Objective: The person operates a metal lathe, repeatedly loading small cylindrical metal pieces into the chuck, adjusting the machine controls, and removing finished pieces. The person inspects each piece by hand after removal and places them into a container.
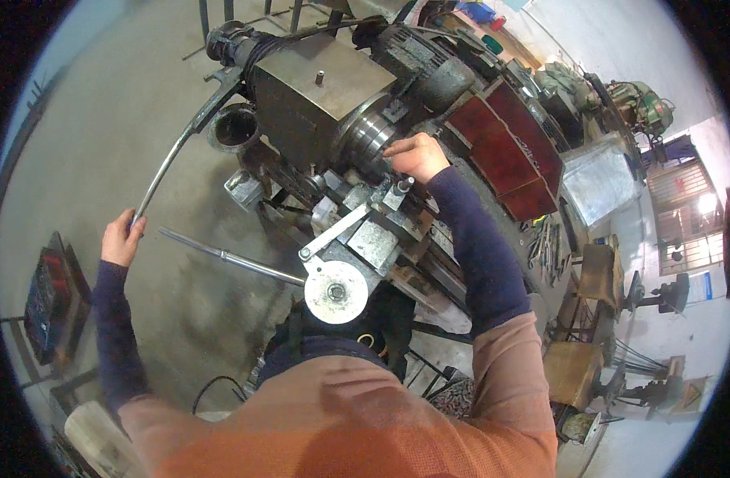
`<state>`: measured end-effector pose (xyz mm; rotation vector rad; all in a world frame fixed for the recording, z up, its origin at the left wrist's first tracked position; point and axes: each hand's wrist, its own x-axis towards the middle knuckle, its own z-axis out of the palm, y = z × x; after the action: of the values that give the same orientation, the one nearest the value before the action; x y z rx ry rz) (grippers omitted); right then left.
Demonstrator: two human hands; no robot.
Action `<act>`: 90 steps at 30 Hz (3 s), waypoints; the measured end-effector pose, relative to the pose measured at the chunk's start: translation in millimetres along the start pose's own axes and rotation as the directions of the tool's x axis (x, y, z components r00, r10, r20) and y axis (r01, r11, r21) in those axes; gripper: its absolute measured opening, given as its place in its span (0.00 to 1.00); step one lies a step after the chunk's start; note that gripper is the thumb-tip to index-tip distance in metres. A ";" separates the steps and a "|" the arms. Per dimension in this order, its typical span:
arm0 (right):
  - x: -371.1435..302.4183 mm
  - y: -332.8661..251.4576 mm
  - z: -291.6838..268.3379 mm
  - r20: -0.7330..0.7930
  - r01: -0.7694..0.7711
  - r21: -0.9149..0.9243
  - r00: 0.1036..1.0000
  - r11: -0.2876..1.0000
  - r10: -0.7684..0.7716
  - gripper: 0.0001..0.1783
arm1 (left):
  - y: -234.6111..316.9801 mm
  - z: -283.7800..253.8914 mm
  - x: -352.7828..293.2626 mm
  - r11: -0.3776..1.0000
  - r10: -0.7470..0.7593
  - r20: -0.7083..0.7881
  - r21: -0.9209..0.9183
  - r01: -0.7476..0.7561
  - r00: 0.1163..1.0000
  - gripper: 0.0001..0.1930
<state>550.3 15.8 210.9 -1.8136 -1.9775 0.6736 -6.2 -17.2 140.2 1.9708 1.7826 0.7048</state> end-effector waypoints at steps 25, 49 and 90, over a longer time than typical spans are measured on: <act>2.3 -21.5 -1.2 -0.043 -0.065 -0.119 0.997 0.991 0.060 0.19 | -118.6 -49.6 210.0 0.584 -0.429 -0.327 0.611 0.534 0.842 0.17; -462.8 228.3 -66.1 -0.642 -0.657 0.179 0.486 0.733 0.593 0.22 | -12.8 222.5 167.4 0.710 0.067 0.469 0.597 -0.373 0.881 0.21; -623.5 189.0 102.4 -0.533 -0.959 0.189 -0.280 -0.210 0.799 0.21 | -22.0 121.5 26.5 0.481 -0.677 -0.089 -0.805 0.348 0.731 0.17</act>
<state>708.9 -603.0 47.3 -3.1381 0.2881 0.0216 51.0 17.2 33.1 0.6666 1.7324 1.3969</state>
